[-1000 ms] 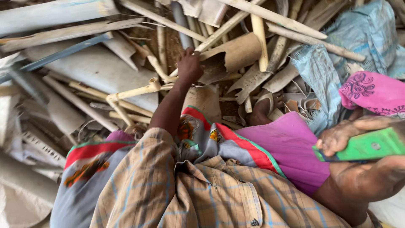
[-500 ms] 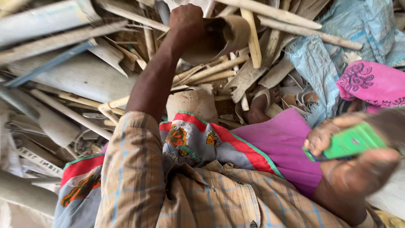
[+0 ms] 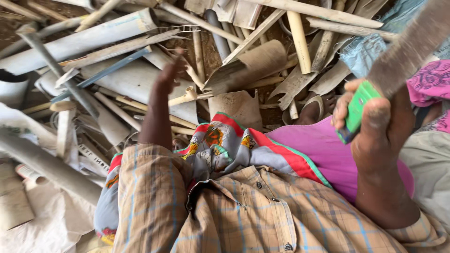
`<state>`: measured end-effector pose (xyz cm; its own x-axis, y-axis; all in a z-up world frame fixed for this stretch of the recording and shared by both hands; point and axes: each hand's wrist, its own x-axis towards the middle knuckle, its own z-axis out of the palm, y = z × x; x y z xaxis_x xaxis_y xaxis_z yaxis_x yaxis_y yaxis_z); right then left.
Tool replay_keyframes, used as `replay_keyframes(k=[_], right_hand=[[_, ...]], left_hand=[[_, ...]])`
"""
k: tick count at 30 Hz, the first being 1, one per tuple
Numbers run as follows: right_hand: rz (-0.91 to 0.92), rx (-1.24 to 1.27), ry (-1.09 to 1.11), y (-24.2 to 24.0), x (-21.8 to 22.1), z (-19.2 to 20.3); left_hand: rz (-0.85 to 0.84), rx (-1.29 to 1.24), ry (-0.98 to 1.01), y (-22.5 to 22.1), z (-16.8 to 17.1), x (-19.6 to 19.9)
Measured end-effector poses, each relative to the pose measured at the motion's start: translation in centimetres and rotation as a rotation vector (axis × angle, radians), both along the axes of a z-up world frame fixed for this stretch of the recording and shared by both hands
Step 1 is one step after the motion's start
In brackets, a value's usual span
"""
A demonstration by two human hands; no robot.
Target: The person uses a knife to cut and scrape PVC pipe segments while sitting amidst a large pile of plumbing debris.
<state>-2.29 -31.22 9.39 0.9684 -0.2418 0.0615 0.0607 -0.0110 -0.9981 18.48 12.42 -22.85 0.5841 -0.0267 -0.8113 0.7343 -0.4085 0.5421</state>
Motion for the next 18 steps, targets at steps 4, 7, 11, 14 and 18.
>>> replay_keyframes(k=[4, 7, 11, 14, 18], right_hand=[[0.02, -0.011, 0.046, 0.0, 0.2, -0.9], [0.042, -0.052, 0.082, -0.4, 0.1, -1.3], [0.072, -0.14, 0.065, -0.4, -0.1, -1.2], [0.064, -0.149, 0.077, -0.3, 0.0, -0.8], [0.05, -0.076, 0.116, -0.2, 0.0, -0.9]], left_hand=[[-0.229, -0.086, -0.128, -4.4, -1.4, -3.6], [-0.404, -0.143, -0.245, -8.4, -3.8, -6.2], [-0.731, 0.099, -0.304, -13.1, -6.3, -7.3], [-0.966, 0.26, -0.354, -16.1, -8.2, -6.9], [-0.973, 0.432, -0.191, -19.9, -11.6, -6.9]])
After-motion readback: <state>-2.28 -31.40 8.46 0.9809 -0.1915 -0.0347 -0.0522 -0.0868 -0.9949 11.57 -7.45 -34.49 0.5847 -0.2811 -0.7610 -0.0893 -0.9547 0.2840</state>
